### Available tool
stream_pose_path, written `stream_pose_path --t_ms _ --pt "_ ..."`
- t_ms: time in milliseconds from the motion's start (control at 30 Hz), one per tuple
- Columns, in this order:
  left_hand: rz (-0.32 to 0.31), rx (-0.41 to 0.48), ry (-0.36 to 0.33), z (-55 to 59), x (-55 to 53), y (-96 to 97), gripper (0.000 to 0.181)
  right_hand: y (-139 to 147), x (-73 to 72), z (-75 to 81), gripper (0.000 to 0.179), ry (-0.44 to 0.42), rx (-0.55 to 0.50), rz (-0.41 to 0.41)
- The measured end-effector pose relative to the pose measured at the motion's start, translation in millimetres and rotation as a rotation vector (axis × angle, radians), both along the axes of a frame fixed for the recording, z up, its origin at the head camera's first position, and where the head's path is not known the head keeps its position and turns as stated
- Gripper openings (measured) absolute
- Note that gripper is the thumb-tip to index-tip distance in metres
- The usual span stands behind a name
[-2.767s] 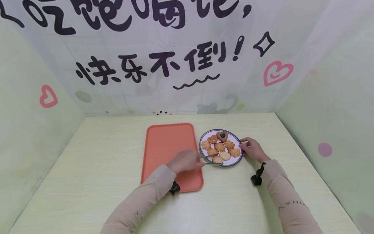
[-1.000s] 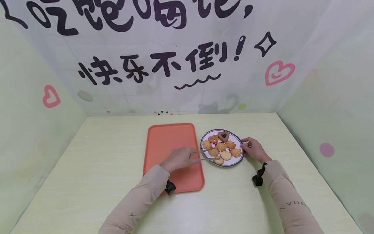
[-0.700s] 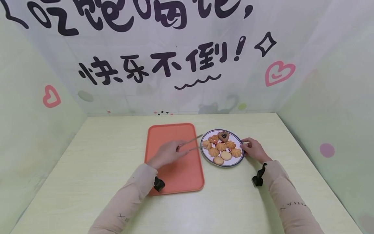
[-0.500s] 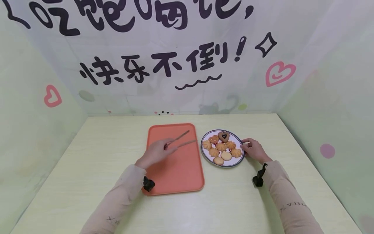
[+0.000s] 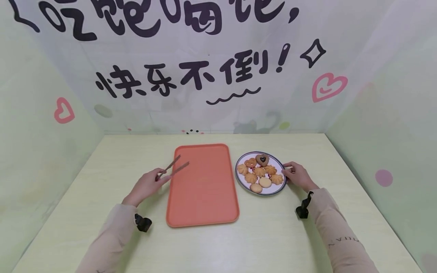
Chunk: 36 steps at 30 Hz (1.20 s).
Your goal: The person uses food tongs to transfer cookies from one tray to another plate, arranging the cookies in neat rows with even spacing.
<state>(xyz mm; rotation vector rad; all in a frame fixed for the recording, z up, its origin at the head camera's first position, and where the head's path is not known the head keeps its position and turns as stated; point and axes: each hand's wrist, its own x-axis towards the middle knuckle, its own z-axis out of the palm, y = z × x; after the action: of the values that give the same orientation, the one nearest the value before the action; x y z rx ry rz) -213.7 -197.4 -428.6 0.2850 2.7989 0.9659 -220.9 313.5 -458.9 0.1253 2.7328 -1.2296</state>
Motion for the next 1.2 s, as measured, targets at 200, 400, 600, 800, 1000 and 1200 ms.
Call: stream_pose_path --t_ms 200,400,600,800,1000,1200 --pt "0.072 0.007 -0.065 -6.7 5.4 -26.9 0.054 0.0 0.0 0.5 0.036 -0.007 -0.008 -0.006" --pt "0.127 -0.055 -0.098 -11.1 8.7 -41.2 0.056 -0.8 0.5 0.5 0.036 0.0 -0.017 -0.003" --pt "0.166 -0.046 -0.076 -19.2 8.7 -48.3 0.057 -1.3 1.3 1.2 0.035 -0.005 -0.023 -0.007" --pt "0.205 -0.025 -0.008 -28.9 7.2 -52.4 0.062 0.4 1.0 1.3 0.037 -0.014 -0.027 -0.006" --pt "0.225 0.015 0.02 -36.5 6.0 -57.3 0.062 0.2 0.8 0.5 0.036 0.002 -0.026 -0.004" --pt "0.229 0.015 0.015 -37.7 4.8 -57.8 0.065 -0.2 0.2 -0.5 0.035 0.004 -0.029 -0.008"
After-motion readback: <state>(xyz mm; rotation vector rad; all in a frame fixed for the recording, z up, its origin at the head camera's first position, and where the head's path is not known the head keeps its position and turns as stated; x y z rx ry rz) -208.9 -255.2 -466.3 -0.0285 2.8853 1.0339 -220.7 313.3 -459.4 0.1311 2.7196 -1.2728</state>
